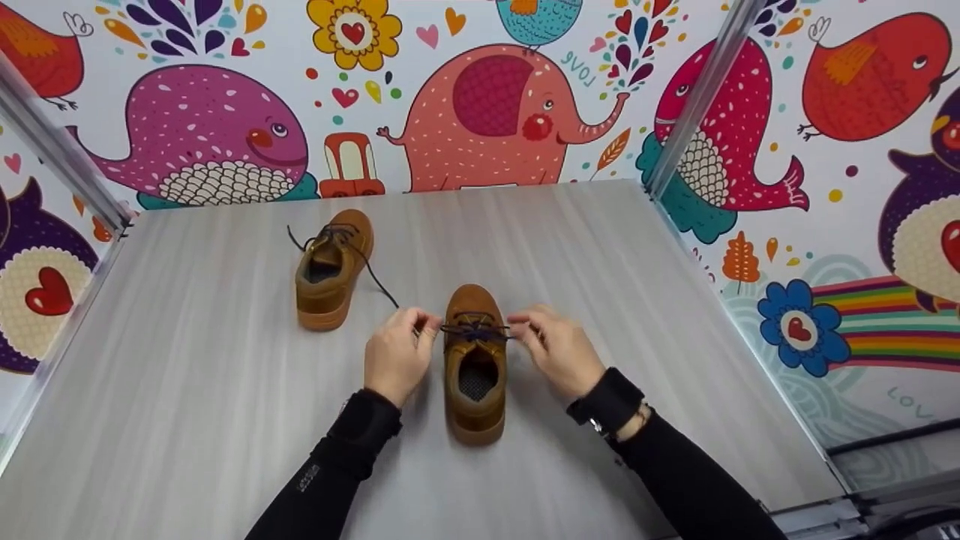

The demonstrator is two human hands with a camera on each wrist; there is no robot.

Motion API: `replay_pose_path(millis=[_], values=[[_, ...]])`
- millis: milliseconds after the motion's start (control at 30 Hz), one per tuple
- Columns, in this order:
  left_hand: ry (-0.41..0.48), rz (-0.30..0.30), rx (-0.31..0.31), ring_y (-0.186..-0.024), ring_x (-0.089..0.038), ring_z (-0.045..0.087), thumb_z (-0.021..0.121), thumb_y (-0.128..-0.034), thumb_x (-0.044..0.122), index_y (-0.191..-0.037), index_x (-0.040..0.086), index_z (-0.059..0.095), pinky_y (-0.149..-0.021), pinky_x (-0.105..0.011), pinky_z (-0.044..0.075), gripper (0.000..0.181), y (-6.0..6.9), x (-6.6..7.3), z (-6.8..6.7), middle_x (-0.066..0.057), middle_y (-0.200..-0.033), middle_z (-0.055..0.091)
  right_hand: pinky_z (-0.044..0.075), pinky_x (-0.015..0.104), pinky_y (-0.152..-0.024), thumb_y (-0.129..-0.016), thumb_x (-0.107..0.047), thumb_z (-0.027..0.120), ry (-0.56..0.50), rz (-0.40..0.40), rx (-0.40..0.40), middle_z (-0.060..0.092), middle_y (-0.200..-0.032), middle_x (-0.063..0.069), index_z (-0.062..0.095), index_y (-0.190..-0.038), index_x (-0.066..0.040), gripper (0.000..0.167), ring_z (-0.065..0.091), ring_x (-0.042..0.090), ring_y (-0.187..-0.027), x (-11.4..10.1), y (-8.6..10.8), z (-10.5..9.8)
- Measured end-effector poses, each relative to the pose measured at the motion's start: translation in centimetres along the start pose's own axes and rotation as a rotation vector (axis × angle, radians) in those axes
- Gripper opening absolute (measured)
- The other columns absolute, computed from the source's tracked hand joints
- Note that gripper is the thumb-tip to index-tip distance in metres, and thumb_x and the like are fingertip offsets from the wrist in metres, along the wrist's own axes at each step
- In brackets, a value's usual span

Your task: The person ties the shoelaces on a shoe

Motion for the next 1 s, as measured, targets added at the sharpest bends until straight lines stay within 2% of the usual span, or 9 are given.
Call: replay_pose_path(millis=[100, 200, 300, 400, 567, 700, 800, 933, 1000], values=[[-0.155, 0.081, -0.023, -0.076, -0.025, 0.068, 0.071, -0.1041, 0.027, -0.092, 0.012, 0.071, -0.065, -0.044, 0.054, 0.02, 0.5, 0.0, 0.3, -0.006, -0.085, 0.071, 0.062, 0.031, -0.075, -0.095, -0.033, 0.08, 0.035, -0.236, -0.059, 0.078, -0.105, 0.008, 0.077, -0.111, -0.005, 0.032, 0.074, 0.017, -0.085, -4.2, 0.8, 1.3], [-0.208, 0.072, -0.058, -0.074, -0.028, 0.067, 0.07, -0.1045, 0.023, -0.088, 0.012, 0.068, -0.063, -0.046, 0.053, 0.02, 1.0, -0.8, 0.7, -0.007, -0.084, 0.07, 0.058, 0.024, -0.068, -0.086, -0.05, 0.085, 0.184, -0.39, -0.172, 0.077, -0.101, 0.003, 0.076, -0.109, -0.009, 0.047, 0.071, 0.012, -0.079, -7.0, 2.2, 3.6], [-0.211, 0.036, -0.065, -0.074, -0.03, 0.067, 0.069, -0.1048, 0.022, -0.087, 0.011, 0.067, -0.064, -0.048, 0.053, 0.021, 1.2, -1.7, 0.7, -0.007, -0.083, 0.07, 0.044, 0.019, -0.054, -0.079, -0.062, 0.087, 0.395, -0.447, -0.196, 0.072, -0.086, -0.005, 0.074, -0.095, -0.016, 0.05, 0.061, 0.005, -0.064, -8.3, 3.2, 5.3], [-0.21, 0.028, -0.052, -0.074, -0.03, 0.066, 0.07, -0.1043, 0.022, -0.087, 0.011, 0.068, -0.065, -0.048, 0.053, 0.02, 1.1, -2.2, 0.5, -0.007, -0.082, 0.069, 0.036, 0.021, -0.049, -0.075, -0.057, 0.092, 0.484, -0.453, -0.153, 0.065, -0.074, -0.008, 0.068, -0.082, -0.019, 0.045, 0.055, 0.005, -0.056, -8.6, 3.4, 5.4], [-0.207, 0.011, -0.074, -0.073, -0.026, 0.065, 0.074, -0.1022, 0.022, -0.088, 0.011, 0.069, -0.066, -0.044, 0.053, 0.018, 1.1, -2.4, 0.5, -0.006, -0.08, 0.068, 0.047, 0.027, -0.053, -0.077, -0.039, 0.095, 0.45, -0.304, -0.128, 0.065, -0.076, -0.002, 0.066, -0.082, -0.014, 0.038, 0.058, 0.011, -0.061, -5.2, 0.8, 4.2], [-0.195, -0.033, -0.105, -0.072, -0.022, 0.062, 0.076, -0.1011, 0.024, -0.086, 0.012, 0.068, -0.066, -0.041, 0.052, 0.021, 0.9, -2.5, 0.7, -0.005, -0.079, 0.067, 0.058, 0.045, -0.062, -0.084, -0.029, 0.092, 0.423, -0.07, -0.124, 0.07, -0.092, 0.01, 0.068, -0.091, -0.006, 0.033, 0.069, 0.029, -0.072, 0.9, -3.9, 2.9], [-0.193, -0.047, -0.121, -0.072, -0.02, 0.061, 0.076, -0.1013, 0.025, -0.086, 0.012, 0.068, -0.066, -0.039, 0.052, 0.021, 0.8, -2.4, 1.0, -0.004, -0.08, 0.067, 0.059, 0.057, -0.073, -0.09, -0.025, 0.087, 0.433, 0.116, -0.118, 0.072, -0.108, 0.019, 0.068, -0.098, -0.002, 0.031, 0.072, 0.043, -0.084, 6.0, -7.8, 1.8], [-0.187, -0.046, -0.14, -0.071, -0.018, 0.06, 0.076, -0.1013, 0.026, -0.085, 0.013, 0.068, -0.066, -0.037, 0.051, 0.022, 0.7, -2.2, 1.6, -0.002, -0.08, 0.066, 0.058, 0.058, -0.092, -0.097, -0.023, 0.08, 0.466, 0.338, -0.122, 0.068, -0.132, 0.023, 0.068, -0.116, 0.001, 0.032, 0.072, 0.048, -0.104, 11.6, -11.6, 0.5], [-0.185, -0.044, -0.14, -0.07, -0.017, 0.059, 0.076, -0.1012, 0.026, -0.084, 0.014, 0.067, -0.065, -0.035, 0.05, 0.023, 0.6, -2.2, 1.6, -0.002, -0.079, 0.066, 0.057, 0.058, -0.101, -0.1, -0.025, 0.078, 0.487, 0.395, -0.133, 0.064, -0.141, 0.023, 0.067, -0.126, 0.001, 0.039, 0.07, 0.048, -0.114, 13.1, -12.8, 0.2]])
Point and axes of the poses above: each hand's wrist, its own y-axis away from the middle knuckle, its own z-axis out of the palm, x = y × z, the point moved 8 cm from there along -y, towards the middle knuckle
